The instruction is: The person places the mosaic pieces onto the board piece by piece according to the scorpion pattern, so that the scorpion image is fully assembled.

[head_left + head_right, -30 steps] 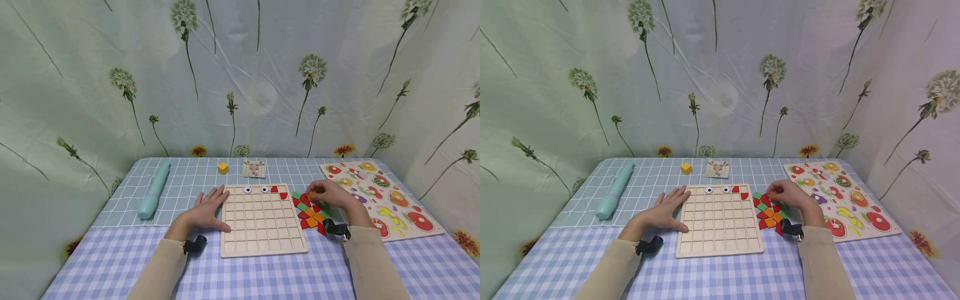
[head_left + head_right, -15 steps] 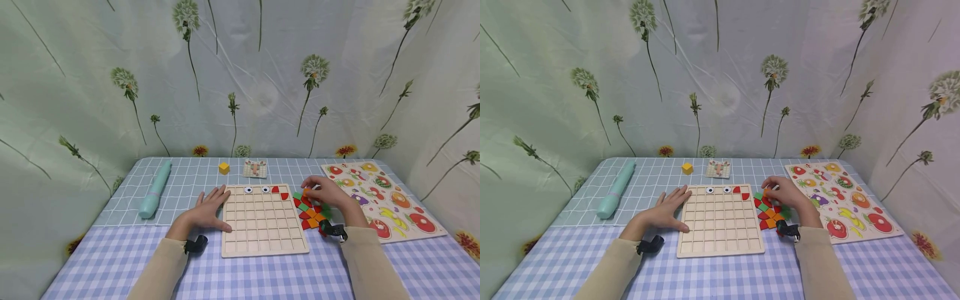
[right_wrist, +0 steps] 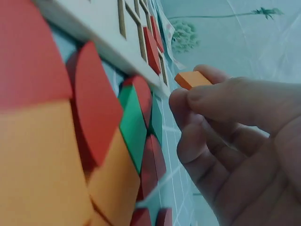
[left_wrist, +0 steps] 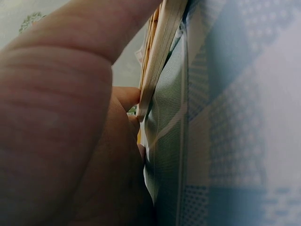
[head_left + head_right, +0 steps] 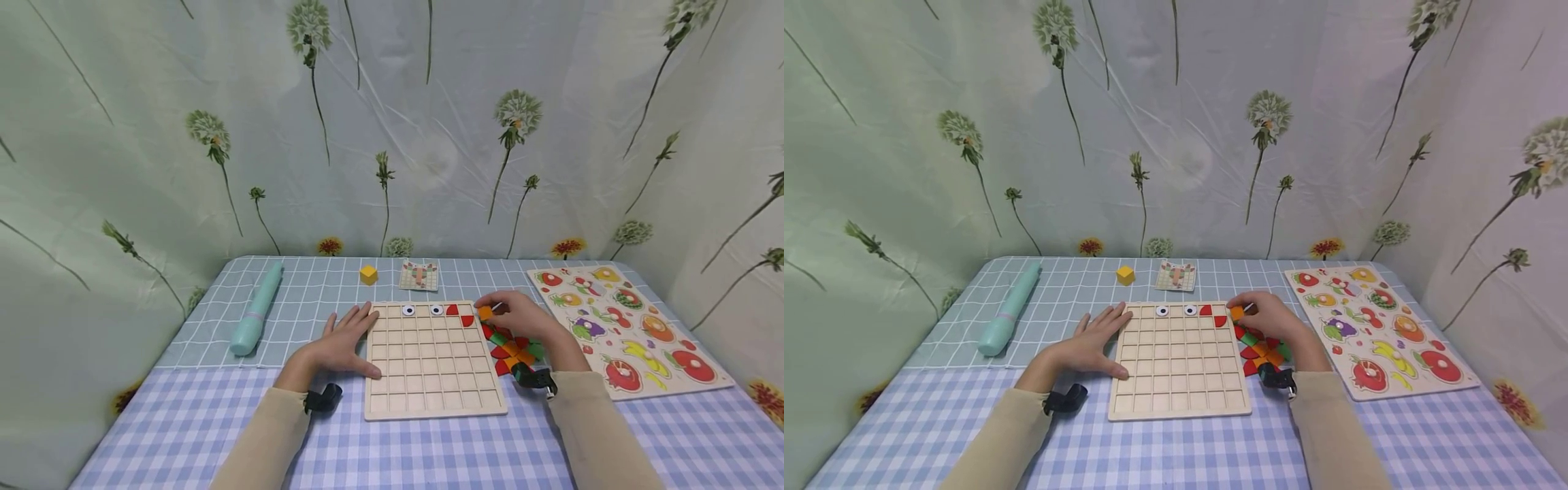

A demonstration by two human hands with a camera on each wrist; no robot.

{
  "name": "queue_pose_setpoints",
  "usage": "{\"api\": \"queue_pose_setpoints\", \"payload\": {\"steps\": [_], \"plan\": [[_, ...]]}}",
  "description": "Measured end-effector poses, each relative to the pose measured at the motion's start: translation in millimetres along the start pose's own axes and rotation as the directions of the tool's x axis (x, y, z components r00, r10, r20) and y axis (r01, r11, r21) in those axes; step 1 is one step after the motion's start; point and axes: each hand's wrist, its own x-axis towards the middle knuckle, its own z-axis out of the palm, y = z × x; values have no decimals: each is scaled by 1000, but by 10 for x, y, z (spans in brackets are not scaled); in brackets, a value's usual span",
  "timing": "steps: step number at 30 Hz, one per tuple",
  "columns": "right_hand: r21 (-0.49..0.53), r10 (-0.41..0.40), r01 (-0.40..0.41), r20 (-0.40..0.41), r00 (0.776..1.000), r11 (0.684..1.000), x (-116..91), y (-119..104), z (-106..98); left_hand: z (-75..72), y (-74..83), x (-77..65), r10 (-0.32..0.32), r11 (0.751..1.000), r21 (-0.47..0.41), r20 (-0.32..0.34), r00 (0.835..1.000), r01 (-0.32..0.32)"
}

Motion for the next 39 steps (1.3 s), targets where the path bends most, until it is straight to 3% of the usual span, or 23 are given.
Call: {"api": "queue_pose_setpoints", "payload": {"steps": [11, 33, 39], "plan": [[-35, -43, 41, -68, 997, 999, 115, -149, 75, 78, -73, 54, 11, 1000, -17, -21, 1000, -11], [-35, -185, 184, -14, 983, 982, 292, -391, 355, 0, -13, -16, 17, 1000, -16, -21, 1000, -18], [6, -162, 162, -16, 987, 987, 314, -475, 427, 6, -1, -9, 24, 1000, -19, -25, 999, -25]]}}
